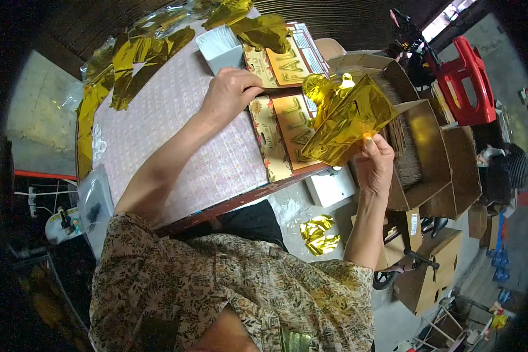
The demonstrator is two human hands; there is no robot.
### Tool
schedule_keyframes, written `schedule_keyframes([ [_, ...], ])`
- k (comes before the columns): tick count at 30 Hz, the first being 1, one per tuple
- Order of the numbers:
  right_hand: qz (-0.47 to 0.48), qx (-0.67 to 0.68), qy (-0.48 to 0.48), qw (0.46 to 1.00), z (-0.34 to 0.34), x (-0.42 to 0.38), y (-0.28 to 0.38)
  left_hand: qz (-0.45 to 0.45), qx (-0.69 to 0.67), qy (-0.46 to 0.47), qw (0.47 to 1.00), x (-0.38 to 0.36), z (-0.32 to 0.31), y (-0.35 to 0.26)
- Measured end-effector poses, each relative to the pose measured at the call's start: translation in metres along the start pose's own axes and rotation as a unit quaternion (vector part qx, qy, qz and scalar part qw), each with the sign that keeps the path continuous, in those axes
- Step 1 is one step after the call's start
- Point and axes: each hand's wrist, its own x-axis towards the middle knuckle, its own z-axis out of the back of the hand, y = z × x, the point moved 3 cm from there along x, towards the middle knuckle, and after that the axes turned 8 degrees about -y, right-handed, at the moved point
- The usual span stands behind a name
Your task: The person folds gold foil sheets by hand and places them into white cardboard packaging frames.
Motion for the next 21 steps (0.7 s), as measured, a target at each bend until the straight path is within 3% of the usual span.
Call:
schedule_keyframes([
  [1,0.000,0.000,0.001,1.000,-0.001,0.000,0.000,0.000,0.001,-0.001,1.000,0.001,0.003,-0.001],
  [3,0.002,0.006,0.027,1.000,-0.003,-0.001,-0.001,0.158,-0.124,0.054,0.978,0.002,0.004,0.002],
  [4,0.002,0.005,0.027,1.000,-0.004,-0.001,-0.001,0.157,-0.125,0.053,0.978,0.003,0.003,0.004],
  [7,-0.001,-0.022,0.007,1.000,-0.009,-0.003,-0.002,0.081,-0.172,-0.105,0.976,0.012,0.019,0.004],
  [8,0.001,-0.018,0.013,1.000,-0.013,-0.005,-0.001,0.082,-0.173,-0.107,0.976,0.018,0.027,0.002],
  [11,0.003,0.000,0.030,1.000,-0.025,-0.009,0.001,-0.043,-0.079,-0.328,0.940,0.034,0.063,-0.003],
  [14,0.012,0.035,0.051,0.998,-0.045,-0.016,0.003,0.036,-0.104,-0.336,0.935,0.033,0.101,-0.008],
  [15,0.023,0.055,0.058,0.997,-0.055,-0.019,0.004,0.224,-0.160,-0.180,0.944,0.034,0.141,-0.038],
  [18,0.043,0.053,0.088,0.994,-0.098,-0.027,0.007,0.256,-0.158,-0.215,0.929,0.026,0.154,-0.022],
  [19,0.024,0.049,0.112,0.992,-0.110,-0.027,0.008,0.139,-0.182,-0.251,0.940,0.011,0.148,-0.006],
  [21,-0.001,0.037,0.150,0.988,-0.130,-0.021,-0.002,0.170,-0.225,-0.226,0.933,-0.006,0.157,-0.009],
])
